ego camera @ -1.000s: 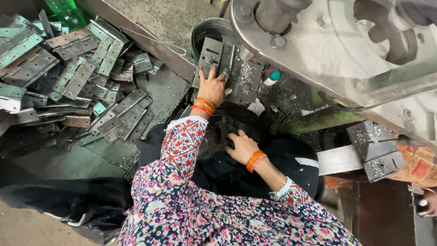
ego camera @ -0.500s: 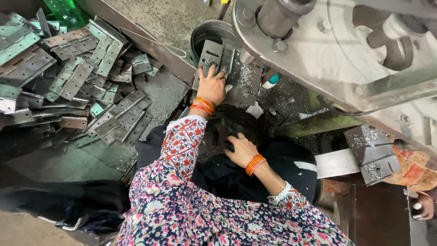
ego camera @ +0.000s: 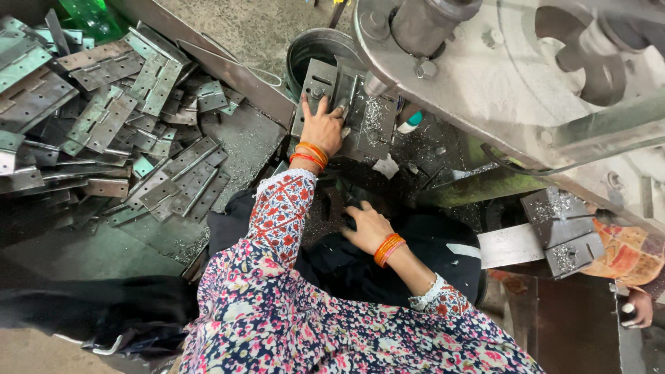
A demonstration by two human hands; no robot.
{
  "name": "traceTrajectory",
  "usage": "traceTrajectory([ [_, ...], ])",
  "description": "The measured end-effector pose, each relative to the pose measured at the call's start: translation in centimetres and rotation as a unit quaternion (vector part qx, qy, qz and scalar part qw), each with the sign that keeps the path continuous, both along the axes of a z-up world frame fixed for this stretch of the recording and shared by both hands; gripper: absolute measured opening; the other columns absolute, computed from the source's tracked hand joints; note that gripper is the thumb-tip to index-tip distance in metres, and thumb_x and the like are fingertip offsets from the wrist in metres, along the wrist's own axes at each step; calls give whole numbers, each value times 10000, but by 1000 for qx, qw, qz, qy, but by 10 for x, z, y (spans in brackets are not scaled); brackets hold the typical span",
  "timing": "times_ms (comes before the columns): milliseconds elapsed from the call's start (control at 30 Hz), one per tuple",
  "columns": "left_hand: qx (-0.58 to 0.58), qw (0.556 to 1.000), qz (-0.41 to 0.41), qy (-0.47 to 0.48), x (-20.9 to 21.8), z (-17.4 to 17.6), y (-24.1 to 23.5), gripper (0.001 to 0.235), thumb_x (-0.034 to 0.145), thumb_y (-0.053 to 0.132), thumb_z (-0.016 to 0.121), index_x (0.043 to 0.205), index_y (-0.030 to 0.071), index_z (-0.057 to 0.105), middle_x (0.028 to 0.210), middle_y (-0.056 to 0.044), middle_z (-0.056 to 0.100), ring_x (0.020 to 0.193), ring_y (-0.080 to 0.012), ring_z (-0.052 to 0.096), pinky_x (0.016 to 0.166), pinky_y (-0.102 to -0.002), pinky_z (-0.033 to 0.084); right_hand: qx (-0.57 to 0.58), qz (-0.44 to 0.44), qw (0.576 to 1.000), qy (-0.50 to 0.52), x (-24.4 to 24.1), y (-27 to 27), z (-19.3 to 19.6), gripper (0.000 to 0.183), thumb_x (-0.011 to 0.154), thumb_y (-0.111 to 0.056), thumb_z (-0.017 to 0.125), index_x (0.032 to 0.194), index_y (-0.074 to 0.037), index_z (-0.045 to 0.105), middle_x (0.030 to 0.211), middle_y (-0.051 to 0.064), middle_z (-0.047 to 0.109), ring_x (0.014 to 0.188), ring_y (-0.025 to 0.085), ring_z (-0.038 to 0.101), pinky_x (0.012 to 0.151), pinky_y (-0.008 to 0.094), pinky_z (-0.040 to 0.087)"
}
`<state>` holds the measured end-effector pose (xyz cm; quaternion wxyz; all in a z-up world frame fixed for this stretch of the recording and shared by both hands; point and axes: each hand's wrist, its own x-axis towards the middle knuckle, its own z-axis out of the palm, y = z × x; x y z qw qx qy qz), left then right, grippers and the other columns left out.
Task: The person places metal brackets one by one onto a jig under a motorized drill press, lowers the drill to create holes, and then discards the processed pieces into a bin.
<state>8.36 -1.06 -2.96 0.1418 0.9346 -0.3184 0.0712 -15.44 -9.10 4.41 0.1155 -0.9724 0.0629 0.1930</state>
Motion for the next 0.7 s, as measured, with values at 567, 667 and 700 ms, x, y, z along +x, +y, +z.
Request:
traceTrajectory([
  [567, 34, 999, 9, -23, -11, 4, 3, 402, 939, 241, 508, 1273, 144, 711, 1519, 62, 505, 1504, -328, 252, 1132, -795, 43, 44, -15, 990, -135, -61, -17, -156, 537, 737, -235, 806, 1238, -193, 618, 1473, 248, 447, 978, 463, 685, 820, 500, 595],
  [667, 13, 999, 6, -45, -30, -2, 2, 434, 947, 244, 505, 1317, 125, 697, 1494, 45, 535, 1511, -332, 255, 1138, -791, 62, 35, -20, 991, -128, -71, -22, -157, 486, 792, -255, 790, 1244, -188, 626, 1469, 259, 460, 979, 470, 682, 824, 504, 597],
  [700, 10, 999, 9, -49, -36, 0, 4, 428, 954, 250, 496, 1311, 124, 695, 1494, 39, 531, 1510, -339, 245, 1131, -798, 60, 39, -17, 990, -136, -67, -20, -149, 502, 779, -250, 794, 1249, -185, 629, 1462, 270, 451, 967, 480, 677, 817, 511, 594],
])
